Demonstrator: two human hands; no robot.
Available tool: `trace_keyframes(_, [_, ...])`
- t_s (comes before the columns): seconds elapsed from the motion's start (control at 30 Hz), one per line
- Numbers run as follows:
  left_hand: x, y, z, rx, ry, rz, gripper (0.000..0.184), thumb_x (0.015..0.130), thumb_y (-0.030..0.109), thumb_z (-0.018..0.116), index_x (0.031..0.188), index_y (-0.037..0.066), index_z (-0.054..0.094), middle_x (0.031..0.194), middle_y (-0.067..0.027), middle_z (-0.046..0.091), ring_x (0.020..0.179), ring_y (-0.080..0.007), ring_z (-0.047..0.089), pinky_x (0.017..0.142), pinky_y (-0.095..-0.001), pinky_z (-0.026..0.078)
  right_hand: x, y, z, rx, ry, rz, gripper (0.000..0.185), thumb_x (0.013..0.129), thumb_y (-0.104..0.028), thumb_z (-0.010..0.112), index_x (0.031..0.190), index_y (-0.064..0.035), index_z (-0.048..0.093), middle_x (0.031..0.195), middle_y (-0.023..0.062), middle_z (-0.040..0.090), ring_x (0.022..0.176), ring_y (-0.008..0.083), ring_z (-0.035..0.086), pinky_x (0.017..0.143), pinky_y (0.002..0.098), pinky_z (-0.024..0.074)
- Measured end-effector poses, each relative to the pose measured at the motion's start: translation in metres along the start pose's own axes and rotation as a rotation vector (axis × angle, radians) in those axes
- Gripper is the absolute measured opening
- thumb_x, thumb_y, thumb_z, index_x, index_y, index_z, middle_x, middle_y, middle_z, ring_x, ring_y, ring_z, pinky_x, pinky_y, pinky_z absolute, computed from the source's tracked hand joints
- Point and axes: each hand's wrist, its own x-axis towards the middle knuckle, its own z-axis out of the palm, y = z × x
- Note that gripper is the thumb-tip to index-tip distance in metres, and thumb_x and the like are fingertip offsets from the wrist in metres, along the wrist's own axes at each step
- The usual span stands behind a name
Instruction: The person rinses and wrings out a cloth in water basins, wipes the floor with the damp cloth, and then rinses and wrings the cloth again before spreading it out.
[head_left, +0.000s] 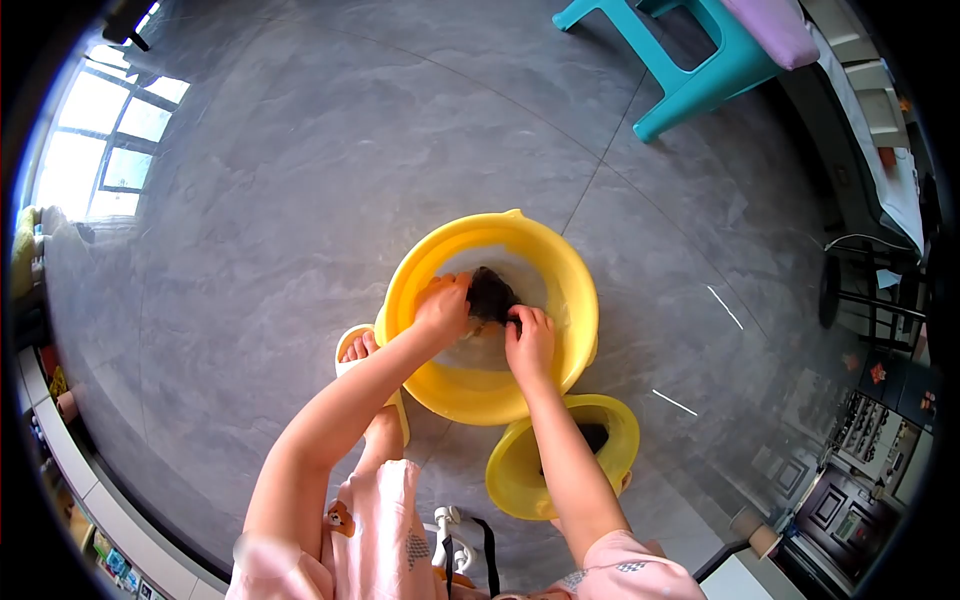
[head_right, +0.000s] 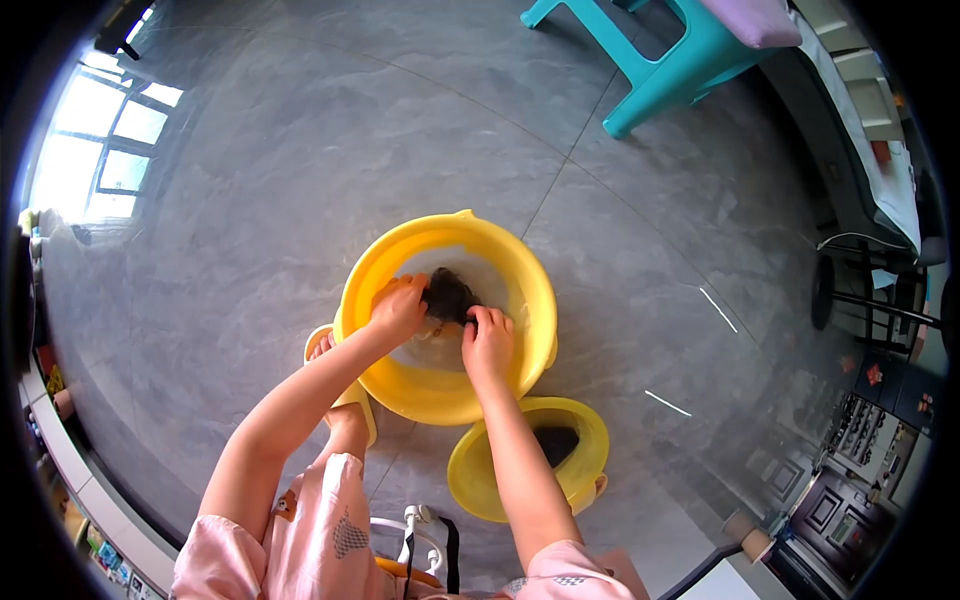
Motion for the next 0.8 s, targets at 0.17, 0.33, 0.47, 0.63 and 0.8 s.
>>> trace_keyframes(0.17, [-0.013,0.035,-0.036,-0.492,0.008,0.141,0.019,0.072,0.011,0.059,0.090,0.004,0.058,0.077,-0.0165,0.058,0.077,-0.0336,0.056,0.066,-0.0411,0.045,-0.010,0.000,-0.004,0.500,0.111,0.441,0.018,0.078,-0.010,0.057,0.097,-0.0068,0.059,0.093,0.0066,0.058,0.087,0.0199,0.055,0.075,0.0337,0.0452])
trace_keyframes(0.33, [-0.067,0.075,-0.085,-1.095,-0.402,0.458,0.018,0.071,0.004,0.061,0.087,0.002,0.054,0.091,-0.0100,0.055,0.091,-0.0236,0.051,0.084,-0.0346,0.038,-0.016,-0.001,-0.031,1.874,-0.389,1.080,0.044,0.087,-0.041,0.051,0.111,-0.0050,0.054,0.097,0.0056,0.061,0.082,0.0183,0.059,0.073,0.0332,0.0496])
trace_keyframes(0.47, [-0.081,0.068,-0.097,-1.499,-0.633,0.343,0.018,0.073,0.002,0.062,0.088,0.004,0.053,0.093,-0.0051,0.054,0.092,-0.0180,0.050,0.083,-0.0311,0.038,-0.029,0.008,-0.021,1.671,-0.349,1.201,0.025,0.083,-0.018,0.052,0.096,0.0032,0.057,0.089,0.0143,0.062,0.079,0.0249,0.061,0.070,0.0326,0.0513])
trace_keyframes(0.63, [-0.038,0.036,-0.075,-1.565,-0.010,-0.622,0.016,0.086,0.023,0.055,0.097,0.014,0.051,0.093,0.0007,0.055,0.091,-0.0146,0.053,0.082,-0.0307,0.040,-0.042,-0.024,-0.045,1.751,-0.022,1.205,0.027,0.076,0.004,0.044,0.101,0.0085,0.055,0.099,0.0146,0.060,0.089,0.0238,0.062,0.077,0.0329,0.0521])
trace_keyframes(0.8, [-0.032,0.048,-0.038,-1.829,-0.420,-0.912,0.037,0.086,0.037,0.056,0.107,0.007,0.050,0.095,-0.0095,0.057,0.086,-0.0216,0.059,0.075,-0.0366,0.050,-0.053,-0.048,-0.049,1.793,-0.207,1.064,0.031,0.084,-0.006,0.040,0.111,0.0007,0.052,0.106,0.0110,0.060,0.093,0.0201,0.060,0.082,0.0330,0.0495])
